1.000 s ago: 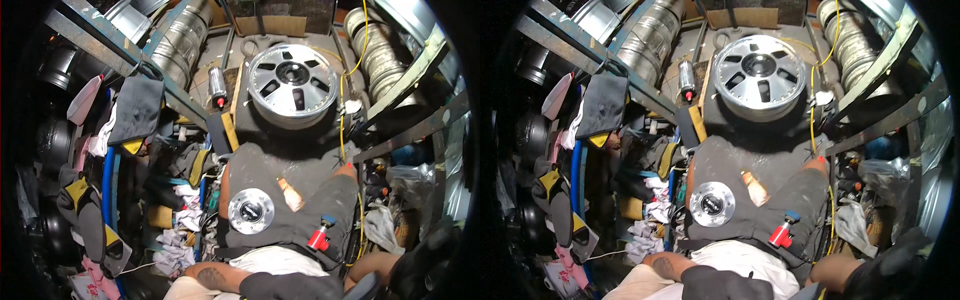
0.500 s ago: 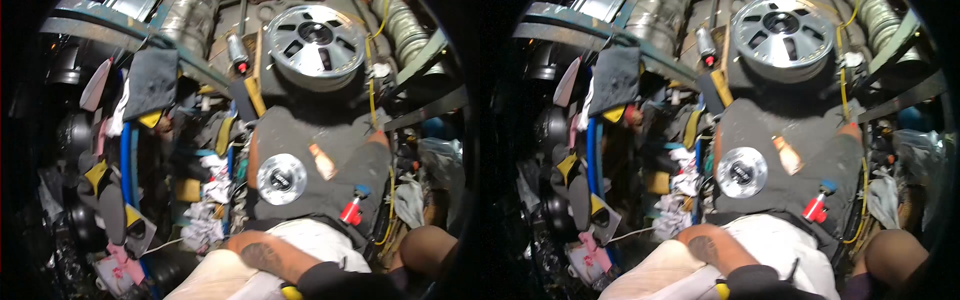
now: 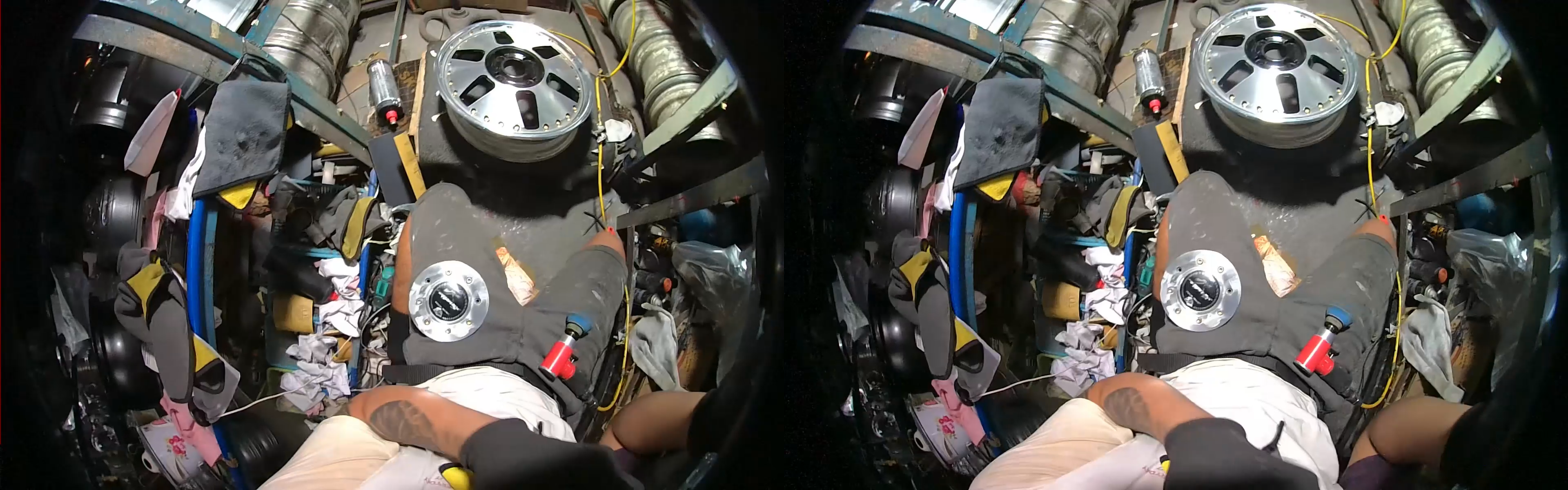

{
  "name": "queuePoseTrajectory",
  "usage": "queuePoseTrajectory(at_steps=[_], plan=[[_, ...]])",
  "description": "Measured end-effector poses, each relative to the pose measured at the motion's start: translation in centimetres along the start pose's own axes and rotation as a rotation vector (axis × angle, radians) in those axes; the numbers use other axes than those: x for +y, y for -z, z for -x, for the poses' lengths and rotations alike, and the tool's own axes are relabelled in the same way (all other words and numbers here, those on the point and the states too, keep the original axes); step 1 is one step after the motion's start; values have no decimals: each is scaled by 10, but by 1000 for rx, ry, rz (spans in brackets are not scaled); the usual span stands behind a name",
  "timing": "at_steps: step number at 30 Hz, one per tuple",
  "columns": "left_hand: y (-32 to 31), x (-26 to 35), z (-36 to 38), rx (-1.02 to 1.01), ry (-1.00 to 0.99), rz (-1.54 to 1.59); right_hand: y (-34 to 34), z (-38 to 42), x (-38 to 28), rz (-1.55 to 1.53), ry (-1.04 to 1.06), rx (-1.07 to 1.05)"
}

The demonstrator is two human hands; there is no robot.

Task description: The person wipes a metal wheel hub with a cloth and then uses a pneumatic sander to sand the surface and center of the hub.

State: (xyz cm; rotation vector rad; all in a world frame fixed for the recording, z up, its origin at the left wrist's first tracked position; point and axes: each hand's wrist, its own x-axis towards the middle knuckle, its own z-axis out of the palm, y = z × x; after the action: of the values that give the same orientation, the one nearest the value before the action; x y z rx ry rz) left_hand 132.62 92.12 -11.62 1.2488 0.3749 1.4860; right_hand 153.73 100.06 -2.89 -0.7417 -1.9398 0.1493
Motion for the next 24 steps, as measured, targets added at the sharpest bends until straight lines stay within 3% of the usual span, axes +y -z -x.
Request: queuePoseTrajectory(at_steps=[4,6,9,11,14,16,19,20,21,22,24], plan=[[21,11,4,92,9,-193,-20,23,22,11,-144,-47],[41,30,12,205,11,-431,-38,41,37,26,-253,-118],[79,95,45,585,18,-1060,-75,72,66,37,-426,-362],[104,169,81,932,39,-1593,-101,100,85,10,-488,-570],[118,306,137,1214,122,-2326,-130,144,109,44,-505,-848],[118,387,175,1294,424,-2656,-142,171,113,105,-504,-868],[130,471,227,1241,1210,-2893,-124,167,103,130,-603,-980],[132,483,231,1187,1392,-2950,-116,162,98,126,-665,-1015],[136,493,233,1183,1371,-3041,-104,165,94,132,-674,-1016],[135,485,219,1204,1200,-3126,-91,163,84,95,-720,-1065],[148,437,190,1227,648,-3098,-67,161,63,21,-804,-1167]])
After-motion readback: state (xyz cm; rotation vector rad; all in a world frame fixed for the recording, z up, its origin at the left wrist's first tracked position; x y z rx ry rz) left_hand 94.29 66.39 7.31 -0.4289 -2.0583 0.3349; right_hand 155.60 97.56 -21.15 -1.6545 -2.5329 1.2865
